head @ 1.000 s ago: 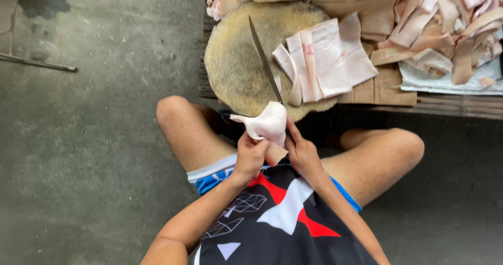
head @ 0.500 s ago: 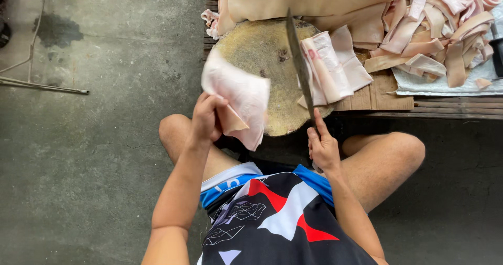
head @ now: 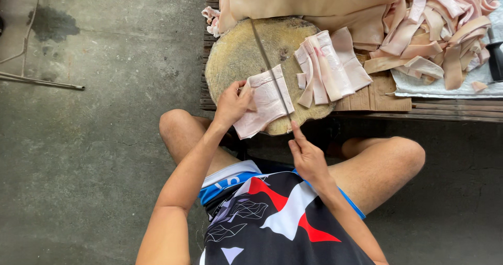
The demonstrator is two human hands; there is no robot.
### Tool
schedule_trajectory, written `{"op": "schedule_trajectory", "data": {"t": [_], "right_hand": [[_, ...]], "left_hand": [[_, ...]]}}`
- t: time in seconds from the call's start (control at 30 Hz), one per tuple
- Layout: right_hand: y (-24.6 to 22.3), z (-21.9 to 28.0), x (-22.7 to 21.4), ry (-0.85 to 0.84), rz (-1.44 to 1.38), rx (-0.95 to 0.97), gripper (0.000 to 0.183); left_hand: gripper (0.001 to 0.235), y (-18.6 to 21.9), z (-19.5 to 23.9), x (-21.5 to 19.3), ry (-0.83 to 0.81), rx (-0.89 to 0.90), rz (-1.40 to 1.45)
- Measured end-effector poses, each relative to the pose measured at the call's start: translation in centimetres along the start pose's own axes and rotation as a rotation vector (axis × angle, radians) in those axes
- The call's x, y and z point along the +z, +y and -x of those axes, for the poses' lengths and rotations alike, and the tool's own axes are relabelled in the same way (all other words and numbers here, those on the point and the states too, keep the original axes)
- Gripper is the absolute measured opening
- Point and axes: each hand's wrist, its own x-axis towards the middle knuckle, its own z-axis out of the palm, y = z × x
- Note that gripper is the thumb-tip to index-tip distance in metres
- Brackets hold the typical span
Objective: The person sits on the ground and uses a large knife to cut large sheets of pork skin into smaller strips on a round wooden cutting board. The cut pieces are placed on a nearby surface.
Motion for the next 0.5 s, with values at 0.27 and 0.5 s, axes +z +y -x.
{"op": "schedule_trajectory", "data": {"t": [0.27,0.5], "right_hand": [[-3.3,-0.1,-3.5,-0.165,-0.333,0.418,0.06],[-3.4,0.7,-5.4,0.023,-0.26,-0.358,0.056]], "left_hand": [[0.034,-0.7,0.6,0.0,0.048,0.042,0.115],[0.034,-2.8,0.3,0.3,0.008,0.054,0.26]]}}
